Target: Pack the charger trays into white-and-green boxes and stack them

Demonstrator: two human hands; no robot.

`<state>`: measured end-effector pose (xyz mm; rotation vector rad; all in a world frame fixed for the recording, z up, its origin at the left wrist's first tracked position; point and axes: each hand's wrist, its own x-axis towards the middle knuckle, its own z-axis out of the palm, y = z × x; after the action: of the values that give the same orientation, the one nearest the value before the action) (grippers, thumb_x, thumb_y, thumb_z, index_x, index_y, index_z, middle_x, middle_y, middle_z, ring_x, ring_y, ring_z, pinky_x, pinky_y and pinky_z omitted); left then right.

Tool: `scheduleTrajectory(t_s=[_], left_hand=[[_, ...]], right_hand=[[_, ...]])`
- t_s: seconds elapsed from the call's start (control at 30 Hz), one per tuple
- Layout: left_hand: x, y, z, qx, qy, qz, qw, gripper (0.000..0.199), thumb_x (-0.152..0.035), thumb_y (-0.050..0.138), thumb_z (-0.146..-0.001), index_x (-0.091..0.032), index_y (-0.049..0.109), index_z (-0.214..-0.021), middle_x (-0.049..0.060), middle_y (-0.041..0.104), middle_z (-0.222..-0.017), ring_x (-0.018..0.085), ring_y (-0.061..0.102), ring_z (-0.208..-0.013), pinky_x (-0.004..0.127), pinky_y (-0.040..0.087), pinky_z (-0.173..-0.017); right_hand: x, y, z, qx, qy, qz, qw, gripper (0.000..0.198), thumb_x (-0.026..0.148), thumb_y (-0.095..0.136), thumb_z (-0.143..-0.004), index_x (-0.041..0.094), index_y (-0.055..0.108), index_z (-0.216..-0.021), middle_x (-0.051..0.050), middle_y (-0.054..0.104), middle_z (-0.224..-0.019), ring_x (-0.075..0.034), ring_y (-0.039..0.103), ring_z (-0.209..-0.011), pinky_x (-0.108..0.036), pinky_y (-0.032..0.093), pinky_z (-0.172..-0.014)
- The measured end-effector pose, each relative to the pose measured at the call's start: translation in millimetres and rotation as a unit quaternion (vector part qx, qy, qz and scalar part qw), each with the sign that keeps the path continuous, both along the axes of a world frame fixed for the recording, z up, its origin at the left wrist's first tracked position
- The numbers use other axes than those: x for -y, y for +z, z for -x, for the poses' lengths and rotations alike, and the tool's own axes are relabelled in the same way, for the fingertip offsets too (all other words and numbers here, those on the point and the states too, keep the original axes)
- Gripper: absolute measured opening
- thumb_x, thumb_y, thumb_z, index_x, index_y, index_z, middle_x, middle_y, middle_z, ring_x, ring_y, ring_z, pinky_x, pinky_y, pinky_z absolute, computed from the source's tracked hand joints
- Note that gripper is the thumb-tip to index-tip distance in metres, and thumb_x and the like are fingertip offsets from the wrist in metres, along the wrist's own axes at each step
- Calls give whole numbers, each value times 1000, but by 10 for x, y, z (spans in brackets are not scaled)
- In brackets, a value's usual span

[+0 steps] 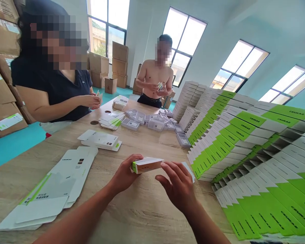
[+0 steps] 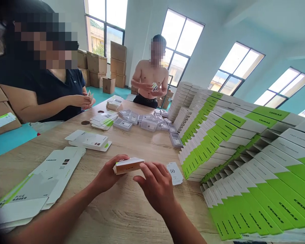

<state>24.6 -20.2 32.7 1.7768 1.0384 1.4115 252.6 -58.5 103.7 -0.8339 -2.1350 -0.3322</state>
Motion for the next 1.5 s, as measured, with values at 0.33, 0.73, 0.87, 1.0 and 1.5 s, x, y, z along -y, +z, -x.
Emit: scheduleTrajectory(t_s=[0.33,0.73,0.87,1.0,1.5], left_hand=[[-200,-228,18,11,94,-4,995,43,-25,71,-81,-27,59,-123,8,72,-122,25,71,-109,36,60,-91],[-253,-376,-38,-20,121,-40,992,61,-9,68,-75,-32,52,-130,11,69,-122,31,71,-108,47,62,-90],[-288,-381,-47,-2,133,-17,991,57,-7,67,-73,-30,55,-124,9,70,-120,28,71,-105,45,61,-91],[-340,-323,-3,-12,168,-52,984,44,-11,67,-77,-29,62,-117,6,71,-115,26,70,-106,41,59,-94],[-256,-182,116,-35,191,-113,974,30,-40,75,-84,-21,67,-106,7,71,-108,25,70,-98,33,59,-86]], right_hand=[[-1652,-415,-214,25,-175,299,938,24,19,61,-97,17,68,-119,-9,78,-112,-21,74,-99,-33,58,-89],[-3816,-230,285,57,-255,393,882,40,36,67,-98,19,61,-133,-11,59,-142,-30,59,-127,-56,49,-107],[-3604,-144,247,-48,-239,464,851,31,36,67,-99,18,65,-124,-9,65,-132,-26,65,-116,-49,55,-99],[-2909,-86,79,-223,-190,534,793,29,36,66,-100,16,65,-121,-7,70,-117,-21,71,-98,-41,61,-86],[864,-637,-286,-333,-80,685,643,33,49,70,-79,17,66,-82,-8,77,-81,-16,70,-57,-25,50,-53]])
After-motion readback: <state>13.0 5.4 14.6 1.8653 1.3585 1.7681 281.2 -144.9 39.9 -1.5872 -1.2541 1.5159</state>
